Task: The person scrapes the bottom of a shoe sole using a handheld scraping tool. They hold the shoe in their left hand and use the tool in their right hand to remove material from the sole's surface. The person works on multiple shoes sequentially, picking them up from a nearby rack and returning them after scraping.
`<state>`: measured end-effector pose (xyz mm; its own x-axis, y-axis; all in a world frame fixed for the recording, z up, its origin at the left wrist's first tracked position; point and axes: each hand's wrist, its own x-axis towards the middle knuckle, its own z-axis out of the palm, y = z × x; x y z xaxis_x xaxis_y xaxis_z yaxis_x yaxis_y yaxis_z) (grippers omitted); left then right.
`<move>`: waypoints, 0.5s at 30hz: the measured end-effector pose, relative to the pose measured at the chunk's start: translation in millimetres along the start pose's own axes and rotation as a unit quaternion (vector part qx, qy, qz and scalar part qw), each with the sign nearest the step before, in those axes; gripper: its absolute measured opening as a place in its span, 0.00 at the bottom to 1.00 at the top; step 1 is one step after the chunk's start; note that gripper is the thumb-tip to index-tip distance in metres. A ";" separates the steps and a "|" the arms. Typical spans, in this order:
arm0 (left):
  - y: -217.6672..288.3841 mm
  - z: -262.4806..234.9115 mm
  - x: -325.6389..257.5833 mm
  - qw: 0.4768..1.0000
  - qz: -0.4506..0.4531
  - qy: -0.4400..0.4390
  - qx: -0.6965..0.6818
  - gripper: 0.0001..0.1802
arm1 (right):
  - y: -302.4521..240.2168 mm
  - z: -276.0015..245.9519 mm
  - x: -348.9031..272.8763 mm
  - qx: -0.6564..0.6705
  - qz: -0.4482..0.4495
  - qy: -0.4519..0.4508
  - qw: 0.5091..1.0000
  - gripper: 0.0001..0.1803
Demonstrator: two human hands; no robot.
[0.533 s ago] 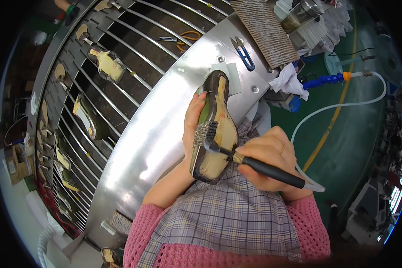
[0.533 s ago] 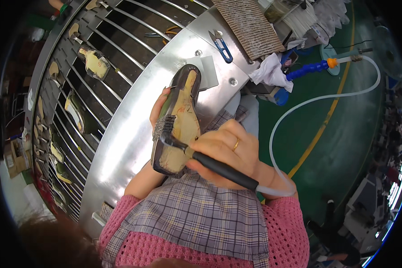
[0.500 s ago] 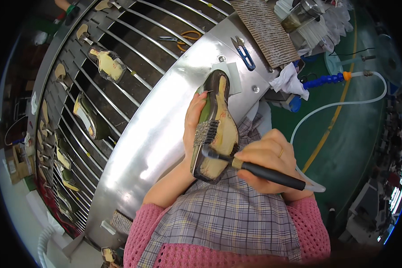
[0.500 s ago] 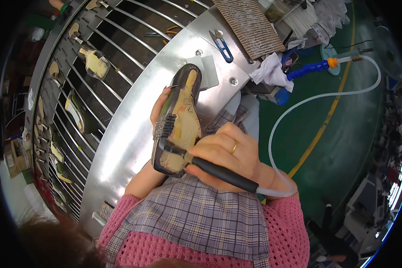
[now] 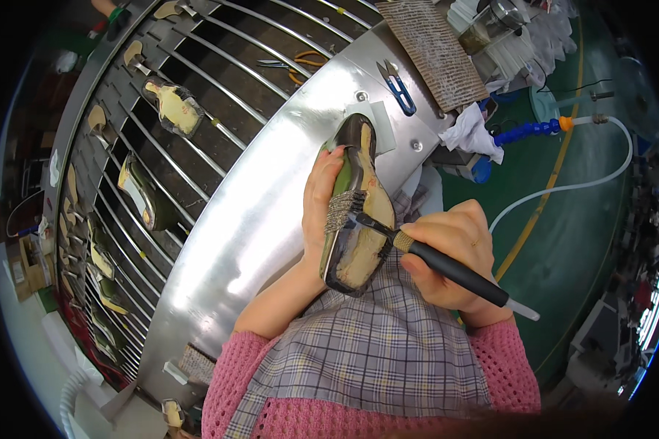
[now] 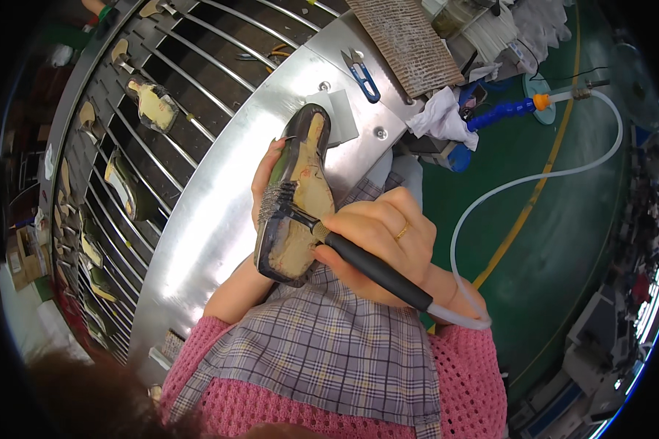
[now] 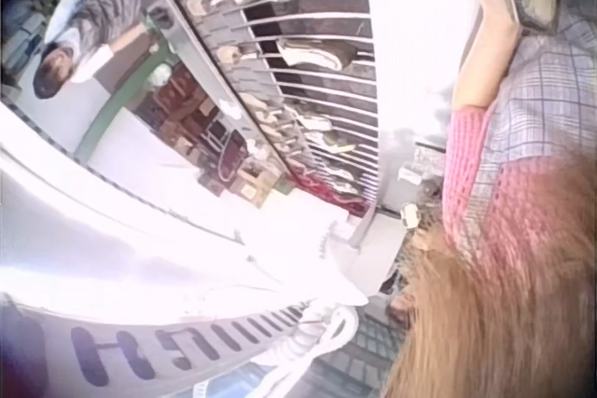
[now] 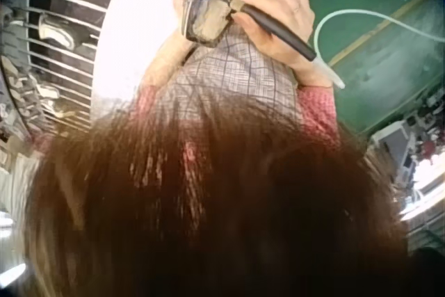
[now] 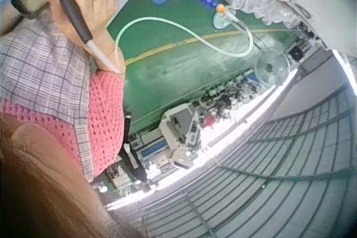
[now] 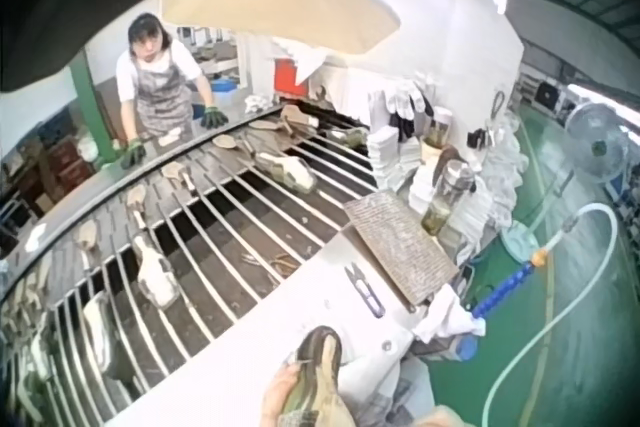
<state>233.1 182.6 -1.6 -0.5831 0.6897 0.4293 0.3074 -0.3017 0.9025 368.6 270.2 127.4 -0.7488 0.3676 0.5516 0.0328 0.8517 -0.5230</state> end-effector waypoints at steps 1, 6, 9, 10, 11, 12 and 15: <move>1.6 1.4 2.5 1.000 -0.001 0.004 0.002 0.46 | -0.4 0.3 0.3 -0.001 -0.004 -0.005 1.000 0.16; 4.0 4.9 6.9 0.999 -0.033 0.014 -0.005 0.41 | -7.6 -3.3 -1.4 0.084 -0.035 -0.067 0.994 0.17; 0.9 5.3 6.3 0.999 -0.036 0.020 -0.008 0.39 | -1.0 -2.2 -1.7 0.018 -0.023 -0.025 0.999 0.19; 0.7 4.7 4.2 0.998 -0.057 0.023 -0.018 0.39 | 3.6 0.0 -3.1 -0.008 -0.016 -0.004 1.000 0.20; 2.1 5.1 5.0 0.996 -0.079 0.021 -0.038 0.39 | 4.2 3.1 -2.8 -0.034 -0.015 0.007 0.999 0.21; 3.4 5.7 4.6 0.993 -0.102 0.019 -0.058 0.39 | -0.7 2.8 -0.3 -0.026 -0.028 -0.005 0.999 0.20; 4.1 11.6 9.6 0.993 -0.097 0.036 -0.063 0.39 | -18.2 6.3 -0.5 0.011 -0.096 -0.044 0.994 0.19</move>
<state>237.4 195.7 5.8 -0.6759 0.6954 0.2441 0.0903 -0.2505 0.9639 364.2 252.2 132.5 -0.7946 0.1637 0.5846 -0.1303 0.8946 -0.4275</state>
